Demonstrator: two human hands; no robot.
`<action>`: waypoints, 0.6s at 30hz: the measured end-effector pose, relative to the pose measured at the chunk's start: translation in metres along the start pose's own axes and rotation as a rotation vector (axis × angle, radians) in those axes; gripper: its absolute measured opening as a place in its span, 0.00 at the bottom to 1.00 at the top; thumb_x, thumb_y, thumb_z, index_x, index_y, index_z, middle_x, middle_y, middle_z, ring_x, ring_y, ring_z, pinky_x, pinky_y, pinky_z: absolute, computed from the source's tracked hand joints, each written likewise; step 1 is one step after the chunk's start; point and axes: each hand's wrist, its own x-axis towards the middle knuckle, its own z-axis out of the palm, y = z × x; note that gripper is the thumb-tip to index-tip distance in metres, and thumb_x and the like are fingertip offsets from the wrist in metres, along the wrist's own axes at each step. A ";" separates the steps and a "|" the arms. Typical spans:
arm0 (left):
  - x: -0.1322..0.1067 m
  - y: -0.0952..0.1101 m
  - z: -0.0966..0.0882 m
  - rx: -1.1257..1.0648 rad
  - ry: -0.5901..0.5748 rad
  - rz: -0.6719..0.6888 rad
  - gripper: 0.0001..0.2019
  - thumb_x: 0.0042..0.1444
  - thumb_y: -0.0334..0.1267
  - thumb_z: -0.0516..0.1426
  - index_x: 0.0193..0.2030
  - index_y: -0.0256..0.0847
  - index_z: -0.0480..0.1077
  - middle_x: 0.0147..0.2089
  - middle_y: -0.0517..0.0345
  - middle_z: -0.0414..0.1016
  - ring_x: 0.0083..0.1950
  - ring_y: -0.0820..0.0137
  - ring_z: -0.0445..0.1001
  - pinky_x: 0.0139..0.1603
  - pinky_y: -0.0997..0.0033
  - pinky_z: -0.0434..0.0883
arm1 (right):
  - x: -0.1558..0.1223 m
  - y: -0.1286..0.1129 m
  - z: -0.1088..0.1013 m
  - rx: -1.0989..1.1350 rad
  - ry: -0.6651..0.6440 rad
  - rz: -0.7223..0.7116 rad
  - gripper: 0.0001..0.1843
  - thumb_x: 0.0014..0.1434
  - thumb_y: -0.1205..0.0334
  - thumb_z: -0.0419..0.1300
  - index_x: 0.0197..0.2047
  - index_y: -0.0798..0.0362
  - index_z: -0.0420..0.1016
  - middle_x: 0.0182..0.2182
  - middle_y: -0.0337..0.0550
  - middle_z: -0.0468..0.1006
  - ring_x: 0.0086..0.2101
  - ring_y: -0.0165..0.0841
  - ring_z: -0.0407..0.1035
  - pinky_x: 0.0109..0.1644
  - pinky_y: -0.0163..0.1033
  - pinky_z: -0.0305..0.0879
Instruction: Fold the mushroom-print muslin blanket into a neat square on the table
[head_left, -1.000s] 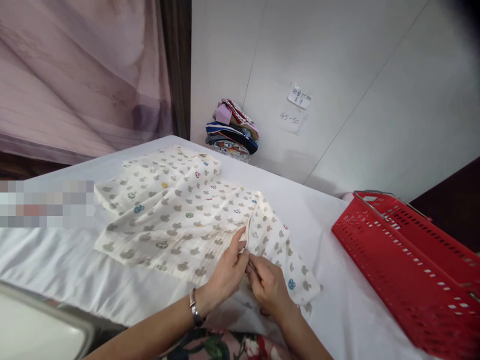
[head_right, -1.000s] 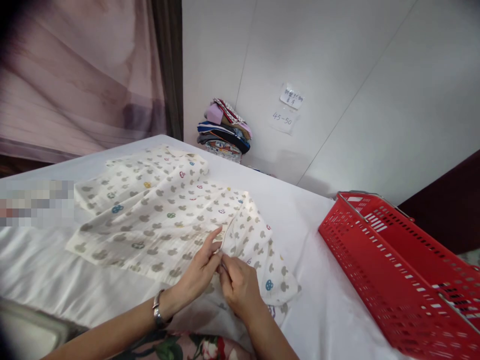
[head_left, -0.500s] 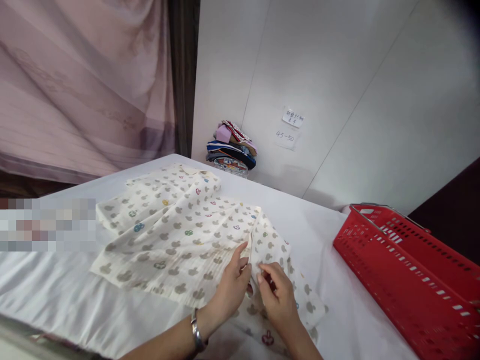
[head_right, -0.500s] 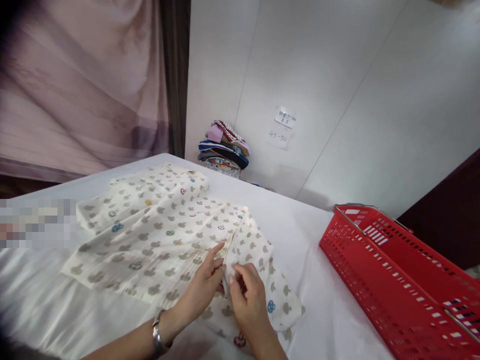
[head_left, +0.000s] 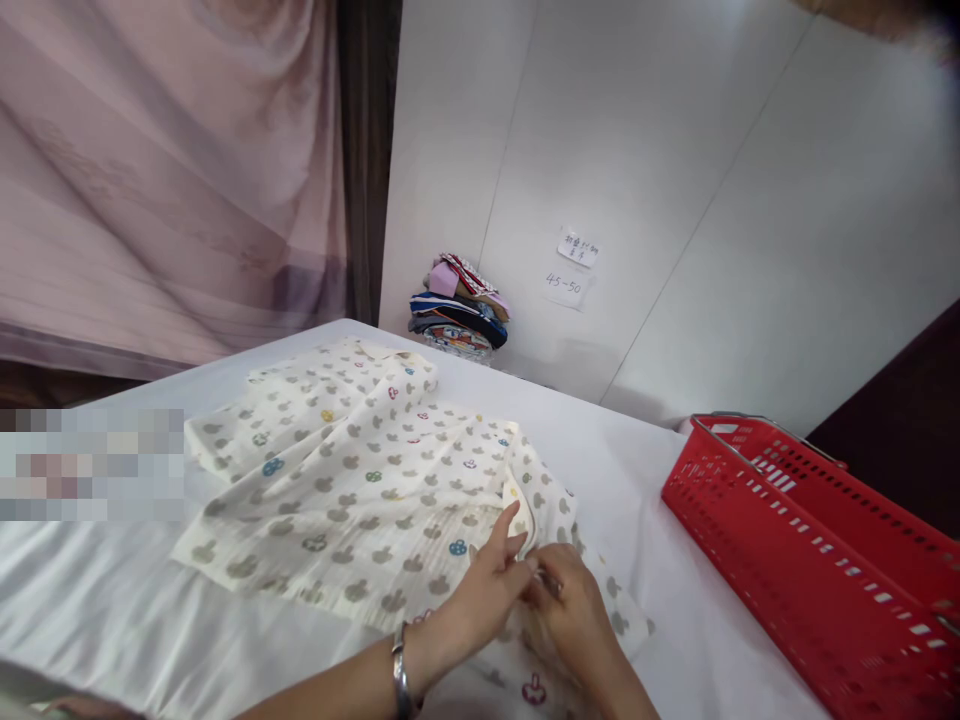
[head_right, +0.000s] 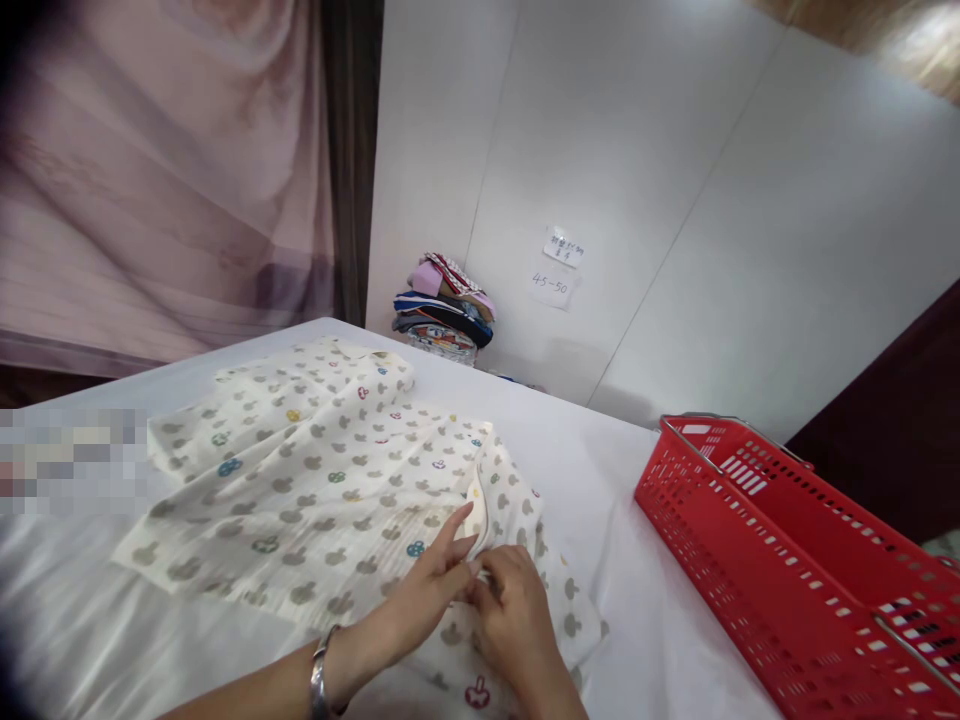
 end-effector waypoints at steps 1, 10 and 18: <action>0.000 0.003 0.003 -0.030 -0.032 -0.031 0.36 0.51 0.38 0.56 0.65 0.45 0.45 0.52 0.46 0.67 0.47 0.66 0.70 0.45 0.65 0.67 | -0.001 0.003 -0.004 0.026 -0.002 0.013 0.05 0.56 0.63 0.56 0.32 0.50 0.73 0.31 0.41 0.73 0.35 0.34 0.66 0.40 0.37 0.62; 0.021 0.019 0.007 0.436 -0.005 0.259 0.20 0.53 0.31 0.49 0.53 0.45 0.63 0.53 0.51 0.67 0.40 0.68 0.72 0.43 0.64 0.69 | -0.007 0.016 -0.036 0.122 0.137 0.072 0.10 0.59 0.58 0.52 0.36 0.51 0.74 0.31 0.43 0.72 0.34 0.34 0.67 0.39 0.37 0.65; 0.053 0.040 0.016 1.035 -0.280 0.821 0.19 0.52 0.25 0.47 0.49 0.43 0.67 0.47 0.54 0.71 0.54 0.67 0.64 0.58 0.61 0.57 | -0.017 0.008 -0.062 0.026 0.160 0.005 0.11 0.59 0.58 0.51 0.38 0.53 0.72 0.30 0.43 0.72 0.32 0.33 0.67 0.35 0.35 0.66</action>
